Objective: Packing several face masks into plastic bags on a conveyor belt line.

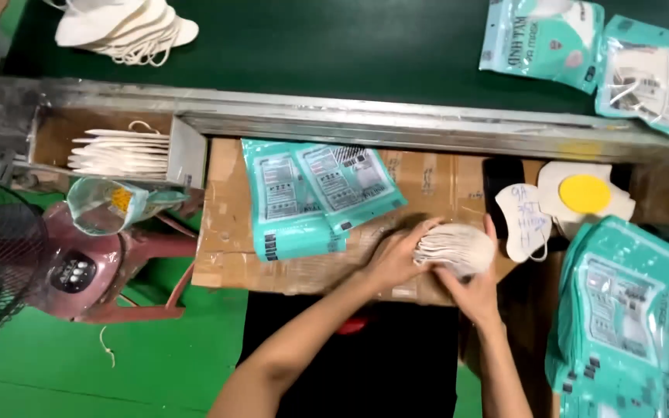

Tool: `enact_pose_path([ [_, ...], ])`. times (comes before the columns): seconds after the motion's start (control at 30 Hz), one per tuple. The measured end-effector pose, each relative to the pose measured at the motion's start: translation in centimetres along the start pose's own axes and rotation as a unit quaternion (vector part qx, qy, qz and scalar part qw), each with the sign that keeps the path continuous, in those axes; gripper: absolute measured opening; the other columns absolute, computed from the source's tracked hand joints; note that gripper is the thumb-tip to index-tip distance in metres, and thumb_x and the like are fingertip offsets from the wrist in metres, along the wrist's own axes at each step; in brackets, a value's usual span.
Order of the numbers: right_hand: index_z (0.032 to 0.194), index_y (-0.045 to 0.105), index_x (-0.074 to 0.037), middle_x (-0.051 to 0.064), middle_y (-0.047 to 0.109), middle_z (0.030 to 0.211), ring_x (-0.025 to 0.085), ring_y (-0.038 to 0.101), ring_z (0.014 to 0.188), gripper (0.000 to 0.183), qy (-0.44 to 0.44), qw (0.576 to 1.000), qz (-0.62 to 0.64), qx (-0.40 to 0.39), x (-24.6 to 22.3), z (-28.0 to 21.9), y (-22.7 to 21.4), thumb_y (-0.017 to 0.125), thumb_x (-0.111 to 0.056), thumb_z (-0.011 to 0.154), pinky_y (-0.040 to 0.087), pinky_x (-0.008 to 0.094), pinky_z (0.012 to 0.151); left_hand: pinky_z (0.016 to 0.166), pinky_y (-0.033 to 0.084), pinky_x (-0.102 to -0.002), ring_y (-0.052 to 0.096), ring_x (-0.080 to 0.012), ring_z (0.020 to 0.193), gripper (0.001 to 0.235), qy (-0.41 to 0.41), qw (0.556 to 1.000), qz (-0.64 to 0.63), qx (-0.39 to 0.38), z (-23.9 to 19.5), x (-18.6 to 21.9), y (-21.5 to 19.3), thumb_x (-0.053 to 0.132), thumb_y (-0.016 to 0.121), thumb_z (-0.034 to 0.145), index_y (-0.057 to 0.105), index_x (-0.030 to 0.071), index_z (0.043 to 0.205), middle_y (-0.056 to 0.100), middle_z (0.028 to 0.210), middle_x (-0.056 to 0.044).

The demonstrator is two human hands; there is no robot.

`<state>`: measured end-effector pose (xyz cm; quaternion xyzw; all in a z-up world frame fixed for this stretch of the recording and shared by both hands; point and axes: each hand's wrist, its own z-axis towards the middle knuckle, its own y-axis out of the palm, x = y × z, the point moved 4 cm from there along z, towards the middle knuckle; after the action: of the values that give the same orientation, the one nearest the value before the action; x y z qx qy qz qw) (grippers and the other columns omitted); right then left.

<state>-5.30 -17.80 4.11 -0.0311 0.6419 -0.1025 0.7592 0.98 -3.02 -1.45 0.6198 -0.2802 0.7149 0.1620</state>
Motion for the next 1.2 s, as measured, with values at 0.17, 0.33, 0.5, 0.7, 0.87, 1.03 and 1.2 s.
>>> enact_pose_path([
  [0.17, 0.138, 0.048, 0.002, 0.018, 0.064, 0.119, 0.027, 0.058, 0.108, 0.04, 0.071, 0.986, -0.133, 0.071, 12.4, -0.7, -1.8, 0.055, -0.019, 0.105, 0.046, 0.037, 0.098, 0.111, 0.041, -0.052, 0.051, -0.0448, 0.131, 0.084, 0.042, 0.961, 0.255, 0.096, 0.3, 5.2, -3.3, 0.031, 0.078, 0.085, 0.038, 0.002, 0.153, 0.054, 0.139, -0.024],
  [0.33, 0.123, 0.059, 0.006, 0.017, 0.068, 0.114, 0.022, 0.063, 0.102, 0.028, 0.075, 0.963, -0.128, 0.225, 11.7, 0.5, -4.0, 0.054, -0.016, 0.105, 0.05, 0.032, 0.091, 0.1, 0.045, -0.046, 0.054, -0.0321, 0.12, 0.051, 0.06, 0.765, 0.61, 0.199, 2.6, -2.1, -8.1, 0.018, 0.069, 0.081, 0.062, 0.007, 0.131, 0.06, 0.127, -0.013],
  [0.5, 0.133, 0.054, 0.008, 0.02, 0.064, 0.136, 0.024, 0.062, 0.124, 0.032, -0.108, 0.947, 0.005, 0.303, 8.6, 0.3, -6.2, 0.053, -0.013, 0.109, 0.047, 0.036, 0.11, 0.085, 0.051, -0.047, 0.062, -0.0322, 0.101, 0.009, 0.079, 0.844, 0.527, 0.062, 4.0, -13.3, -3.9, 0.017, 0.065, 0.097, 0.068, 0.01, 0.101, 0.062, 0.105, -0.011],
  [0.7, 0.148, 0.049, 0.005, 0.022, 0.065, 0.131, 0.025, 0.066, 0.115, 0.048, -0.035, 0.931, 0.103, 0.348, 12.4, 1.2, -6.6, 0.046, -0.017, 0.105, 0.049, 0.036, 0.103, 0.077, 0.052, -0.045, 0.059, -0.0365, 0.098, 0.035, 0.202, 0.894, 0.397, 0.05, -0.6, -5.1, -2.6, 0.028, 0.074, 0.082, 0.067, -0.001, 0.099, 0.06, 0.102, -0.02],
  [0.87, 0.134, 0.06, 0.01, 0.021, 0.069, 0.129, 0.022, 0.065, 0.118, 0.043, 0.16, 0.943, 0.153, 0.248, 27.6, 0.2, -6.3, 0.063, -0.013, 0.097, 0.047, 0.034, 0.104, 0.089, 0.052, -0.045, 0.061, -0.033, 0.109, 0.016, 0.197, 0.879, 0.433, 0.014, 0.4, -10.8, -1.9, 0.015, 0.065, 0.088, 0.067, 0.007, 0.102, 0.063, 0.108, -0.012],
  [1.03, 0.132, 0.068, 0.011, 0.024, 0.076, 0.107, 0.025, 0.067, 0.09, 0.046, 0.301, 0.922, 0.21, 0.124, 16.8, 1.1, 0.9, 0.072, -0.01, 0.092, 0.052, 0.036, 0.077, 0.083, 0.054, -0.051, 0.063, -0.0395, 0.095, 0.021, 0.046, 0.953, 0.297, -0.043, 2.2, -4.0, -3.1, 0.022, 0.071, 0.089, 0.068, 0.004, 0.1, 0.064, 0.101, -0.018],
  [1.2, 0.117, 0.065, -0.007, 0.007, 0.075, 0.099, 0.013, 0.072, 0.089, 0.041, 0.221, 0.945, 0.181, 0.157, 16.5, 4.5, -0.6, 0.077, -0.006, 0.078, 0.057, 0.028, 0.078, 0.076, 0.054, -0.045, 0.065, -0.0339, 0.1, 0.008, 0.191, 0.914, 0.322, 0.157, 1.4, -1.9, -4.0, 0.002, 0.062, 0.093, 0.061, 0.004, 0.1, 0.06, 0.102, -0.012],
])
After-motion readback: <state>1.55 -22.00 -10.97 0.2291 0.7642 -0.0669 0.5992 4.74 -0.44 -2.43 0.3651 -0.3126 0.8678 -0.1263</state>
